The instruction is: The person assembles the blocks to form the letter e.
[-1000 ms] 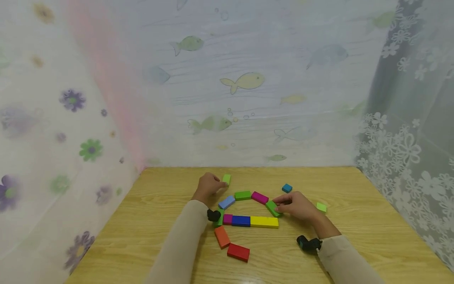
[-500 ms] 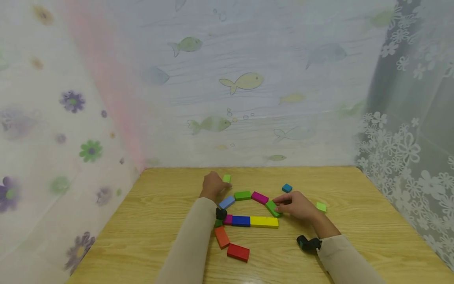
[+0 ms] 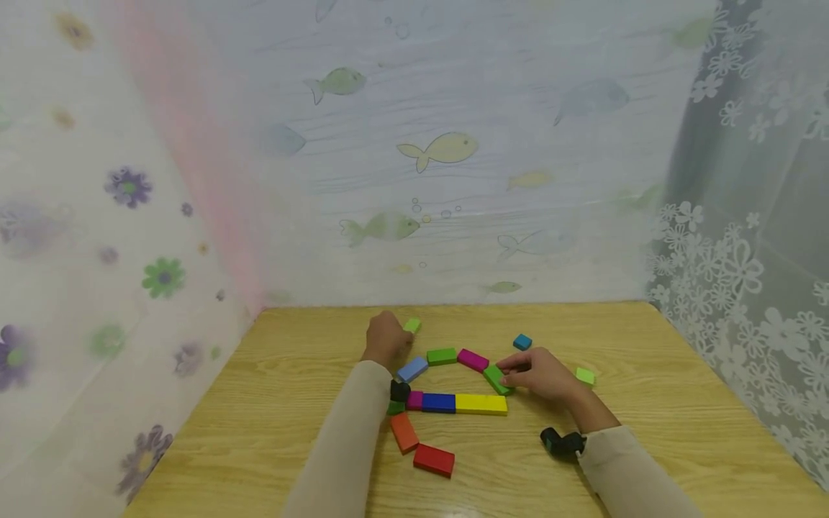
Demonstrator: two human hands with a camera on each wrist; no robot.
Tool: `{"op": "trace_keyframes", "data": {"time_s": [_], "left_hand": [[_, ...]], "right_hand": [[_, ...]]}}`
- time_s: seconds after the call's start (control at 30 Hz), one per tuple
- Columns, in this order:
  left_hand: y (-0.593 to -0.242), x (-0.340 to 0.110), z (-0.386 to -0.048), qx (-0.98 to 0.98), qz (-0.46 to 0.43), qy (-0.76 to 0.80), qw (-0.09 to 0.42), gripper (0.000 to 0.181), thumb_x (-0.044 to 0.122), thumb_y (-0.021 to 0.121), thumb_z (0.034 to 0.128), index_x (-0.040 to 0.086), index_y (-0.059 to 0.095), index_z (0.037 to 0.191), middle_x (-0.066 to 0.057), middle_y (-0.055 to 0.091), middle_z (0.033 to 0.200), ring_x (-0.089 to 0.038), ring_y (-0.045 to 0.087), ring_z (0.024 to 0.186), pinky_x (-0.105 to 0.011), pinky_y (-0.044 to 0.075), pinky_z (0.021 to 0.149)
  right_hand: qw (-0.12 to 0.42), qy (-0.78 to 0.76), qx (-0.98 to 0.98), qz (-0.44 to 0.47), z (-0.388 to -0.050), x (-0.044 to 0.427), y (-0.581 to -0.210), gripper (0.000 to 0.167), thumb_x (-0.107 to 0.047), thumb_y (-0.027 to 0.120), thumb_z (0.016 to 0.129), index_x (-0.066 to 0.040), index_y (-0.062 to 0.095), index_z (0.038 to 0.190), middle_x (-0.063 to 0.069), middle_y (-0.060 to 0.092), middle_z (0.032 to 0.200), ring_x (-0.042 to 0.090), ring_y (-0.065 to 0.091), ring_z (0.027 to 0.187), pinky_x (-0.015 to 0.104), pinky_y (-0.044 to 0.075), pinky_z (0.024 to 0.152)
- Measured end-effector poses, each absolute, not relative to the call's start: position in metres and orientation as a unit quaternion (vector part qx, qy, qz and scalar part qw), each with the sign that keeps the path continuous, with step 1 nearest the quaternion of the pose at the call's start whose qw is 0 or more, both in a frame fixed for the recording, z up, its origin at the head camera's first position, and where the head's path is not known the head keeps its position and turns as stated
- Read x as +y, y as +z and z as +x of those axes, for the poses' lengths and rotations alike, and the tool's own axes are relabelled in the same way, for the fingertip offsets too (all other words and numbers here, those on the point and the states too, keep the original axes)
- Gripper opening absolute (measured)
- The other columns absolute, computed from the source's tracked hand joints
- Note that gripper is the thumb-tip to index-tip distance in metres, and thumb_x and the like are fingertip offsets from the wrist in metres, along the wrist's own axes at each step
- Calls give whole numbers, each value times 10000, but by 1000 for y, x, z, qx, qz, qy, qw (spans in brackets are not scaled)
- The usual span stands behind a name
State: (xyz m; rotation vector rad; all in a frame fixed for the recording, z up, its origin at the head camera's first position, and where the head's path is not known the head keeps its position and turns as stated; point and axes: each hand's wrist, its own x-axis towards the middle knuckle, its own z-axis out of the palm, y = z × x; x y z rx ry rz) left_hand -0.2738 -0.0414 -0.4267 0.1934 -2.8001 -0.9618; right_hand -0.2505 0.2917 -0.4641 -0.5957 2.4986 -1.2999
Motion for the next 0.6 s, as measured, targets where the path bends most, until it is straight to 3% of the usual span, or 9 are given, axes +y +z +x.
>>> {"op": "trace_keyframes", "data": {"time_s": [0.23,0.5,0.57,0.6], "left_hand": [[-424,-47,-278,-946,24,-313,80,560,43,719,839,169,293,497,66,161,527,-111,153,503,-270,178,448],[-419,-46,-280,-950,-7,-307,51,599,115,718,908,188,221,581,59,117,592,-117,122,537,-279,181,482],[-417,-45,-278,-949,-16,-312,45,575,153,724,928,175,232,631,39,140,636,-140,152,567,-308,216,525],[-416,-44,-276,-949,-21,-311,47,534,177,734,933,151,315,602,51,228,614,-128,234,552,-303,278,527]], "right_hand": [[133,-446,861,-204,-251,293,-463,365,-260,770,945,-92,744,1268,40,737,1183,164,633,1005,328,527,838],[131,-444,862,-208,-252,292,-464,351,-250,769,947,-93,748,1261,55,741,1198,162,637,1020,329,532,849],[130,-444,861,-211,-251,292,-463,352,-247,770,946,-87,748,1259,58,742,1202,161,638,1023,327,533,853],[129,-444,861,-212,-251,292,-463,354,-245,770,945,-82,747,1258,56,743,1197,162,638,1020,327,533,851]]}}
